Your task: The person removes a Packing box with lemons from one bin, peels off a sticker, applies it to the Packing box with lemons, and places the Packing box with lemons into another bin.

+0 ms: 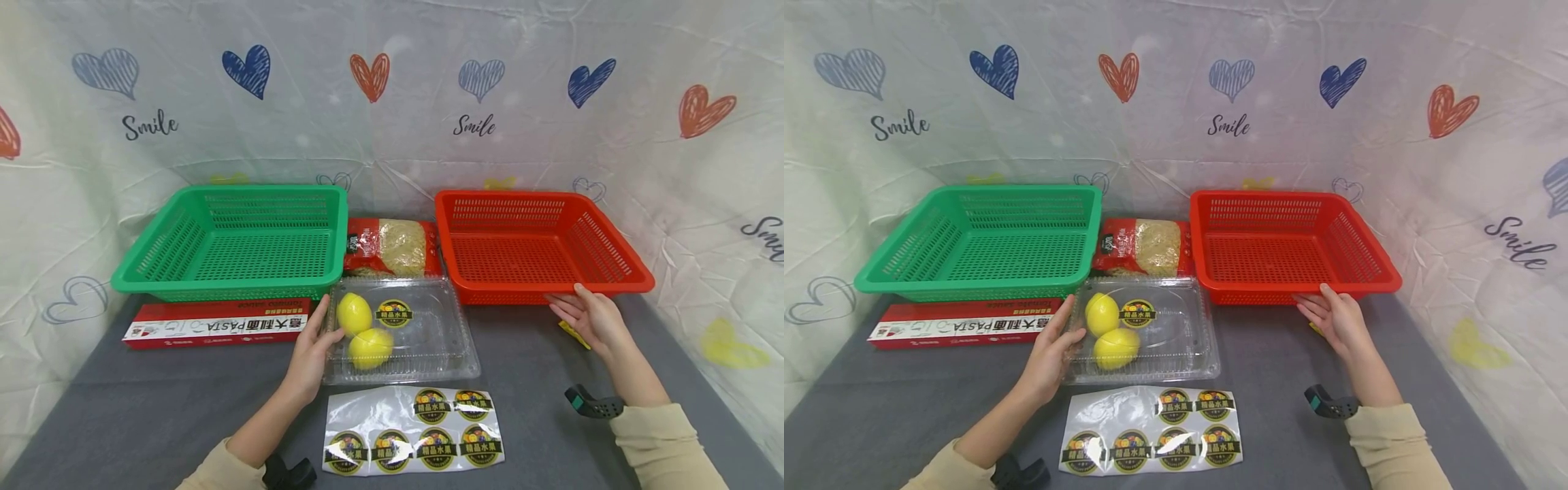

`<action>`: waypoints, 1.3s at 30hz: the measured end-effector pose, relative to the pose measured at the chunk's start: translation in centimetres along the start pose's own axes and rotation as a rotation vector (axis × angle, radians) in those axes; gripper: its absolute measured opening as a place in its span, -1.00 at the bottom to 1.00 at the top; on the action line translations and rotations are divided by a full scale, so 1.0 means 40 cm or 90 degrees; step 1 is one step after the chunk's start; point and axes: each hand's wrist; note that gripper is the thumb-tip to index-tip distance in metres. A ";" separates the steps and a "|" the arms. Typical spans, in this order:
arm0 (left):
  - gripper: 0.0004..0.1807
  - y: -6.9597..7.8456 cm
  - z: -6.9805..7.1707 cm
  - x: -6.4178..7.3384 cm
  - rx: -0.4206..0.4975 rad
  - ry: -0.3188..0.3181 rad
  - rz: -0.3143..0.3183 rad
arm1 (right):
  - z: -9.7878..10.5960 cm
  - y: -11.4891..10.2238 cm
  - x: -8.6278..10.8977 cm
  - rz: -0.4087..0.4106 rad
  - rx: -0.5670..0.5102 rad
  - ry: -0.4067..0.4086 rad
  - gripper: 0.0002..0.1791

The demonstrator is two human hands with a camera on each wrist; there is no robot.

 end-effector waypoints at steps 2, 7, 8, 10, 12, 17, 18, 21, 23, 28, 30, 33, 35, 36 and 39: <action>-0.31 0.005 0.001 0.005 -0.001 -0.001 0.010 | 0.001 -0.001 0.000 -0.002 0.003 0.001 -0.80; -0.32 0.023 0.004 0.020 0.003 -0.009 0.033 | 0.001 -0.004 0.001 -0.006 -0.004 -0.001 -0.79; -0.32 0.027 0.004 0.024 0.004 -0.013 0.035 | 0.000 -0.004 0.001 -0.007 -0.006 0.000 -0.78; -0.32 0.037 0.005 0.033 0.009 -0.021 0.036 | -0.001 -0.004 0.002 -0.007 -0.012 -0.001 -0.77; -0.32 0.048 0.007 0.044 0.013 -0.030 0.034 | -0.001 -0.004 0.001 -0.006 -0.016 -0.002 -0.77; -0.32 0.082 0.013 0.074 0.001 -0.042 0.028 | -0.003 -0.003 -0.001 -0.006 -0.015 0.000 -0.78; -0.32 0.091 0.014 0.080 -0.004 -0.044 0.026 | -0.003 -0.003 -0.002 -0.006 -0.013 0.003 -0.79; -0.32 0.118 0.019 0.096 -0.007 -0.048 0.019 | -0.005 -0.004 -0.002 -0.009 -0.006 0.016 -0.82; -0.32 0.137 0.021 0.103 -0.005 -0.053 0.009 | -0.005 -0.004 -0.003 -0.010 0.000 0.023 -0.82; -0.32 0.178 0.023 0.111 0.003 -0.070 -0.021 | -0.006 -0.006 -0.003 -0.007 0.018 0.032 -0.82; -0.33 0.191 0.023 0.110 0.007 -0.076 -0.032 | -0.006 -0.007 -0.003 -0.005 0.028 0.036 -0.80; -0.33 0.207 0.020 0.105 0.011 -0.086 -0.046 | -0.007 -0.008 -0.003 -0.002 0.043 0.043 -0.73; -0.33 0.217 0.018 0.100 0.015 -0.090 -0.052 | -0.007 -0.007 -0.004 -0.002 0.051 0.047 -0.68; -0.34 0.222 0.016 0.096 0.017 -0.092 -0.055 | -0.006 -0.007 -0.005 -0.002 0.055 0.049 -0.65; -0.33 0.234 0.009 0.084 0.026 -0.096 -0.059 | -0.005 -0.005 -0.006 -0.002 0.061 0.051 -0.64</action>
Point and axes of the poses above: each hand's wrist, its own x-axis away from the middle knuckle, its own z-axis out of the back of the hand, y = z × x, and after that the axes turned 7 degrees about -x, right-handed
